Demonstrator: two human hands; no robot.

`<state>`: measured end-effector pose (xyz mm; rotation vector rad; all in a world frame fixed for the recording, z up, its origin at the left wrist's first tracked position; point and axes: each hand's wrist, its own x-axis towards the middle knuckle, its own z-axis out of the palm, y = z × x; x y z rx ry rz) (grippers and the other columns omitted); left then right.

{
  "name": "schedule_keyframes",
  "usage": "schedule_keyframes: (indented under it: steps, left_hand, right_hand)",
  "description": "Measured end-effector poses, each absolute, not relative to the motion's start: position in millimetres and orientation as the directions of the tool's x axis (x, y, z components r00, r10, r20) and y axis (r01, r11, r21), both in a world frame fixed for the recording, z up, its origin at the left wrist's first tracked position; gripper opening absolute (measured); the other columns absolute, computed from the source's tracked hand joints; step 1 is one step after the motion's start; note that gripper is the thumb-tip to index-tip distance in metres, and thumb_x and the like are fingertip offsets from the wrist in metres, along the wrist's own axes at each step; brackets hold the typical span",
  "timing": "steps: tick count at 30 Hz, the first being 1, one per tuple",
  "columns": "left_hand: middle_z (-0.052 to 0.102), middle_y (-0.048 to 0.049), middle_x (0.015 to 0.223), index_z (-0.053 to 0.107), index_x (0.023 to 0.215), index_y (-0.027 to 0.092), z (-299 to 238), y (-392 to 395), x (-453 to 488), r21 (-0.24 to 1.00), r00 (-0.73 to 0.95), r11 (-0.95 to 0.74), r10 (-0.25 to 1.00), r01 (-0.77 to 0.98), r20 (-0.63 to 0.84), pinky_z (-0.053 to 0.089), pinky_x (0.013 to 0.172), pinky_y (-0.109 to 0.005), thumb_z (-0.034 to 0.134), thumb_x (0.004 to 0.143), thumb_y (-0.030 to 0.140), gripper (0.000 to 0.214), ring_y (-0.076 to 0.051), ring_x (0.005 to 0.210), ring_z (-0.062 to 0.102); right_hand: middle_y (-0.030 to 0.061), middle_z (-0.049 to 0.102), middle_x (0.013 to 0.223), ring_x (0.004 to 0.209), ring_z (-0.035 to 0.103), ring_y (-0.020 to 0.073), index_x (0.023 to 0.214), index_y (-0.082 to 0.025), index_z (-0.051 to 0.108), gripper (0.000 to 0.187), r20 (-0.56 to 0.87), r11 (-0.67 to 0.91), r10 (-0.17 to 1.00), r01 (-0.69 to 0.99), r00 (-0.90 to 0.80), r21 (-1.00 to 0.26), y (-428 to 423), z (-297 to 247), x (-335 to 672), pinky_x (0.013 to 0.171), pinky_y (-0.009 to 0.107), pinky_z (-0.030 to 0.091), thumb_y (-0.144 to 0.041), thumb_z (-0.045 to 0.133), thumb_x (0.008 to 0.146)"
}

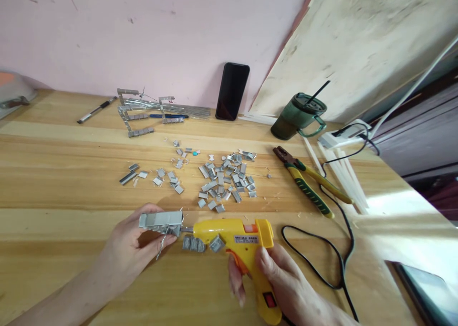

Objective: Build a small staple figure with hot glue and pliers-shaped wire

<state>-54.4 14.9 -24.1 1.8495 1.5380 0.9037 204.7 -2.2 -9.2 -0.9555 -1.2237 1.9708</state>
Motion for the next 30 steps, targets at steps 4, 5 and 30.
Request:
schedule_keyframes:
  steps: [4,5,30]
  left_hand:
    - [0.064,0.0015,0.077,0.069,0.071,0.025,-18.4,18.2,-52.2,0.760,0.130,-0.213,0.977,0.614,0.169,0.054,0.050,-0.020,0.062,0.073,0.027,0.007,-0.014,0.061,0.065]
    - [0.064,0.0014,0.076,0.069,0.071,0.025,-17.7,18.7,-51.6,0.765,0.124,-0.208,0.978,0.610,0.167,0.053,0.046,-0.020,0.062,0.073,0.027,0.008,-0.014,0.058,0.064]
    - [0.070,0.0003,0.074,0.069,0.074,0.024,-18.5,20.5,-54.5,0.729,0.208,-0.257,0.965,0.634,0.160,0.054,0.058,-0.022,0.063,0.077,0.029,0.009,-0.017,0.069,0.066]
  right_hand:
    - [0.0038,0.059,0.073,0.061,0.054,0.0143,0.085,-0.014,0.058,0.048,-0.277,-0.422,0.790,-0.157,-0.547,-0.893,-5.2,-11.2,205.3,0.060,0.027,0.039,-0.059,0.041,0.088]
    - [0.0040,0.058,0.073,0.062,0.054,0.0143,0.084,-0.014,0.058,0.049,-0.281,-0.421,0.790,-0.149,-0.545,-0.895,-5.5,-12.1,205.6,0.059,0.027,0.038,-0.059,0.041,0.088]
    - [0.0016,0.054,0.069,0.060,0.048,0.0118,0.081,-0.015,0.056,0.047,-0.305,-0.419,0.788,-0.102,-0.535,-0.902,-8.4,-17.8,208.8,0.055,0.024,0.034,-0.059,0.038,0.090]
